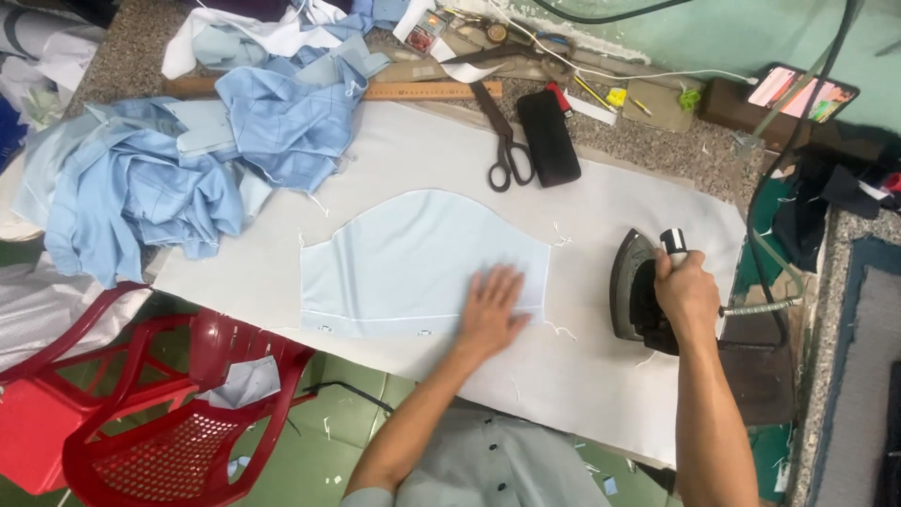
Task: The person irons a light blue fabric piece on a white work surface using a steam iron and a black pressing block. They repeatedly press the fabric, flip it over, and use scissors to trim loose threads from the edges.
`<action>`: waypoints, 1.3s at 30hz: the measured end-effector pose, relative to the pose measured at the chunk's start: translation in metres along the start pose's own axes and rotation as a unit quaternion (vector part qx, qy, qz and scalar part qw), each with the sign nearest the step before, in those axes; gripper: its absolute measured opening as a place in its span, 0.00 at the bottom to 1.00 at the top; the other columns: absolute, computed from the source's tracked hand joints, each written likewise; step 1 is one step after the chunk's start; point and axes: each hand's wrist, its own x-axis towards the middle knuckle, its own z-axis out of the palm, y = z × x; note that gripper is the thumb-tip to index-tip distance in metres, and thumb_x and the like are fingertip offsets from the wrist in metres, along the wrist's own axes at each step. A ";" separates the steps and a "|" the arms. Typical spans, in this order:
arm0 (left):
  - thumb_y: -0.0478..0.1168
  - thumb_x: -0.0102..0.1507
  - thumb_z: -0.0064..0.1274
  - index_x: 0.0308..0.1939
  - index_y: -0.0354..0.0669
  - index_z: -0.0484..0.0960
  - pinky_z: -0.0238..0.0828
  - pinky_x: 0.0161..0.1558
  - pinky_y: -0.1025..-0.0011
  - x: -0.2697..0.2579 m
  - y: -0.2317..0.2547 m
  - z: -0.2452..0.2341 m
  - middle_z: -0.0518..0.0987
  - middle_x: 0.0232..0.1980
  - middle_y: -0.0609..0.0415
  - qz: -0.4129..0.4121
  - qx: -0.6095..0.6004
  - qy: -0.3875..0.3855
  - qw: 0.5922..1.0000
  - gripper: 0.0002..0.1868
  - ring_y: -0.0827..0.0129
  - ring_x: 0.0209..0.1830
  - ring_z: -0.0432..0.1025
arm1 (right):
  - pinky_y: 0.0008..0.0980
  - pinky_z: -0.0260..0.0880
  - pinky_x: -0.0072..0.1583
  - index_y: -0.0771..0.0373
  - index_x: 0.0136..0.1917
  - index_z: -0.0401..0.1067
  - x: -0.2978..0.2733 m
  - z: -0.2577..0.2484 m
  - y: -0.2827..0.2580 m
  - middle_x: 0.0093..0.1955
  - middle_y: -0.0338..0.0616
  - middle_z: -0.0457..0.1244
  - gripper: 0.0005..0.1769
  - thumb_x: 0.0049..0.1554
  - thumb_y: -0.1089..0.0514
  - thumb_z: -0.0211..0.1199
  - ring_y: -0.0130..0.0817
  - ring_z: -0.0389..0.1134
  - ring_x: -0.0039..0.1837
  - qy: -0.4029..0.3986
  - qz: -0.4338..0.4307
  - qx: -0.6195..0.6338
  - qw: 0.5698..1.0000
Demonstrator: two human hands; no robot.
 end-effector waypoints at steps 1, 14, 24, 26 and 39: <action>0.59 0.62 0.51 0.74 0.43 0.64 0.38 0.74 0.38 0.003 0.013 -0.001 0.63 0.76 0.43 -0.003 0.000 0.000 1.000 0.41 0.48 0.79 0.51 | 0.64 0.72 0.48 0.70 0.59 0.61 0.005 0.004 0.007 0.44 0.77 0.67 0.33 0.69 0.35 0.44 0.75 0.71 0.50 -0.002 -0.002 -0.001 1.000; 0.53 0.64 0.52 0.73 0.36 0.66 0.43 0.74 0.45 -0.080 -0.163 -0.114 0.64 0.74 0.35 -0.146 0.075 0.081 0.983 0.38 0.42 0.76 0.54 | 0.45 0.50 0.77 0.60 0.73 0.65 -0.119 0.135 -0.075 0.72 0.52 0.60 0.32 0.61 0.42 0.54 0.46 0.57 0.77 0.203 -0.352 0.026 0.913; 0.60 0.69 0.39 0.76 0.34 0.58 0.32 0.76 0.40 -0.028 -0.276 -0.172 0.55 0.79 0.31 -0.085 0.126 -0.096 0.984 0.41 0.39 0.80 0.47 | 0.47 0.35 0.81 0.46 0.81 0.54 -0.220 0.176 -0.121 0.82 0.34 0.50 0.40 0.64 0.27 0.38 0.35 0.44 0.84 0.081 -0.069 -0.091 0.990; 0.61 0.68 0.39 0.77 0.34 0.59 0.31 0.76 0.39 -0.030 -0.271 -0.175 0.54 0.79 0.30 -0.078 0.124 -0.100 0.984 0.41 0.38 0.80 0.46 | 0.48 0.36 0.81 0.47 0.81 0.55 -0.226 0.184 -0.123 0.83 0.36 0.50 0.41 0.63 0.26 0.38 0.36 0.44 0.84 0.100 -0.052 -0.095 0.989; 0.62 0.64 0.45 0.76 0.37 0.59 0.30 0.74 0.35 -0.076 -0.244 -0.156 0.53 0.79 0.26 -0.079 0.134 -0.041 0.987 0.44 0.34 0.80 0.45 | 0.54 0.51 0.77 0.58 0.71 0.68 -0.188 0.168 -0.042 0.76 0.53 0.59 0.31 0.55 0.49 0.60 0.49 0.56 0.79 0.284 -0.239 -0.063 0.926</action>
